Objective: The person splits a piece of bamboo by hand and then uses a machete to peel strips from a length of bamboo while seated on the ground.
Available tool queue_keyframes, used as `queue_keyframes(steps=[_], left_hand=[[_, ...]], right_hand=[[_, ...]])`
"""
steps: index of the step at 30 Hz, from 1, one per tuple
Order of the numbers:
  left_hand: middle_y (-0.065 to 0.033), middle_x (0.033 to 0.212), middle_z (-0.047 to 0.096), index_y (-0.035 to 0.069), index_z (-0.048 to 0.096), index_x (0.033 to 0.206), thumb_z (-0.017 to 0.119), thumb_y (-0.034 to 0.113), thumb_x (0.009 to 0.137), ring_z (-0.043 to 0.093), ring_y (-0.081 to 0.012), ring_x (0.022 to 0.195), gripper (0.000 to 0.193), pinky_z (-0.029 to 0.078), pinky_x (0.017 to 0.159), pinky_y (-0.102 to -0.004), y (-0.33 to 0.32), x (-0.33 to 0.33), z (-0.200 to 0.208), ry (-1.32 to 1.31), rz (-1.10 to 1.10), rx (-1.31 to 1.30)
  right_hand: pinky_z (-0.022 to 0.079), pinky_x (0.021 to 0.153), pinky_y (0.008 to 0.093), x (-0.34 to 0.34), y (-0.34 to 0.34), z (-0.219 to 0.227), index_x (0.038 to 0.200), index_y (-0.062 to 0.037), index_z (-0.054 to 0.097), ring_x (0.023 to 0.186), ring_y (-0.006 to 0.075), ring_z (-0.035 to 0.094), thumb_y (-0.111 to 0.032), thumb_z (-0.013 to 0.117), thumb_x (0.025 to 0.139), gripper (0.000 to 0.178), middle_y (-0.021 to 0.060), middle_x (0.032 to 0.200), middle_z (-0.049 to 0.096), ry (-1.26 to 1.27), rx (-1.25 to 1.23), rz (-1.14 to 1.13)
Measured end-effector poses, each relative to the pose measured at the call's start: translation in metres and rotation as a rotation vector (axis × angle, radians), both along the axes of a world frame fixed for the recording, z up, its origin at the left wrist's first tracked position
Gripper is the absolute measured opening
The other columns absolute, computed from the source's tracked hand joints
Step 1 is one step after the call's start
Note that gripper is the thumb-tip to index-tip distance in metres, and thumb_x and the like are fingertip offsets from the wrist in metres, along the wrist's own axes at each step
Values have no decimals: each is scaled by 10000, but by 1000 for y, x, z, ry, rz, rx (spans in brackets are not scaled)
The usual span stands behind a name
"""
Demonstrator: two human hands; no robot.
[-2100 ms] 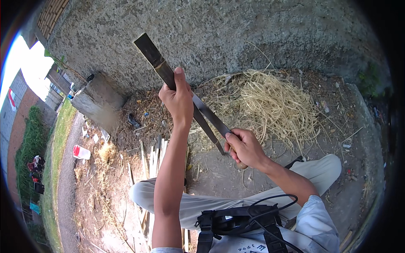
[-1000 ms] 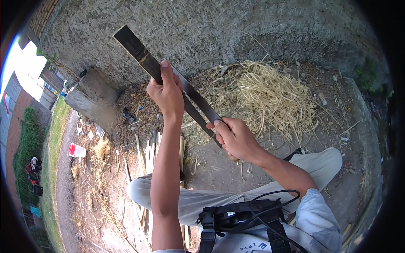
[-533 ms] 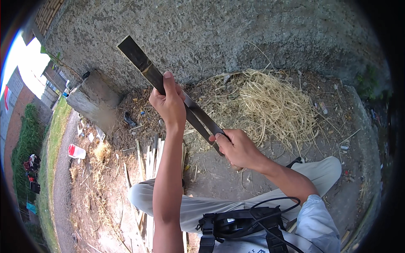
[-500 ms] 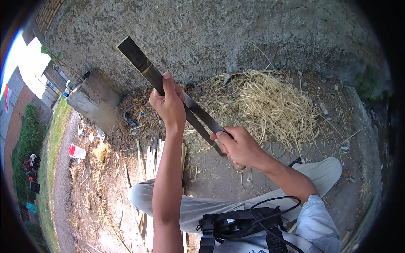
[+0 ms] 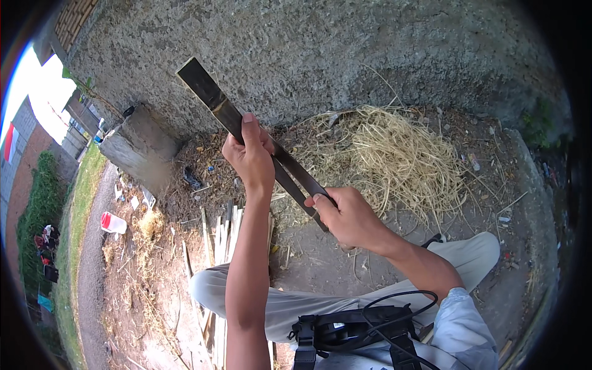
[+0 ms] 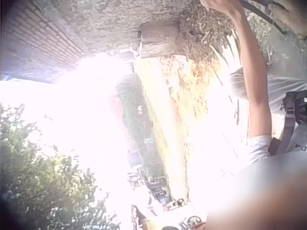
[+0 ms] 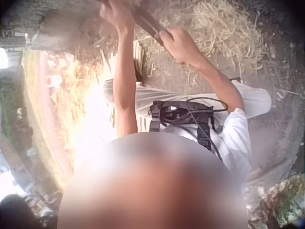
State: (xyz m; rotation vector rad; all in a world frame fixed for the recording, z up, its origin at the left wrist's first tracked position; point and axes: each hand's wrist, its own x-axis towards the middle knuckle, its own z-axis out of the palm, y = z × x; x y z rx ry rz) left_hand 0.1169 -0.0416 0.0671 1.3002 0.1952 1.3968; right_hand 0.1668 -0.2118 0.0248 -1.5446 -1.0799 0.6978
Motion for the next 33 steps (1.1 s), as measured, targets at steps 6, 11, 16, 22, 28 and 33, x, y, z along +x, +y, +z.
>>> queue_keyframes(steps=[6,11,16,22,28,33], left_hand=[[19,606,349,90,406,698,546,311,933,303,-48,495,352,214,421,-228,-2,0,-1,-27,-23,-15],[22,589,341,76,421,722,501,328,949,296,-49,487,349,221,426,-224,3,1,-2,-15,-47,11],[18,576,341,55,437,744,464,357,959,297,-57,480,372,231,426,-222,3,-2,-5,-24,-57,-14],[8,576,343,37,450,756,460,381,954,306,-67,476,397,243,430,-226,-2,-1,-3,-27,-65,-7],[3,583,355,36,453,746,480,400,940,308,-63,482,413,243,430,-218,-6,4,-5,-18,-43,27],[4,587,357,37,452,745,491,397,929,299,-62,484,406,234,430,-218,-13,6,-4,-6,-78,41]], right_hand=[[338,388,290,0,3,2,967,59,629,391,90,439,-148,438,955,281,8,503,471,42,16,-30],[333,379,273,-4,5,11,970,54,628,397,65,427,-154,443,951,279,-17,529,457,20,1,-47],[318,363,285,-2,3,17,976,51,623,396,71,430,-150,442,952,272,-14,538,464,147,-85,-5],[315,316,333,1,1,6,923,56,609,312,134,412,-166,443,949,278,16,458,432,18,-64,-1],[360,388,325,2,6,-6,938,47,625,370,130,466,-145,430,941,274,43,479,485,8,-25,-25],[376,416,345,-1,13,-8,904,41,634,386,157,486,-143,438,930,270,64,482,502,15,21,-57]])
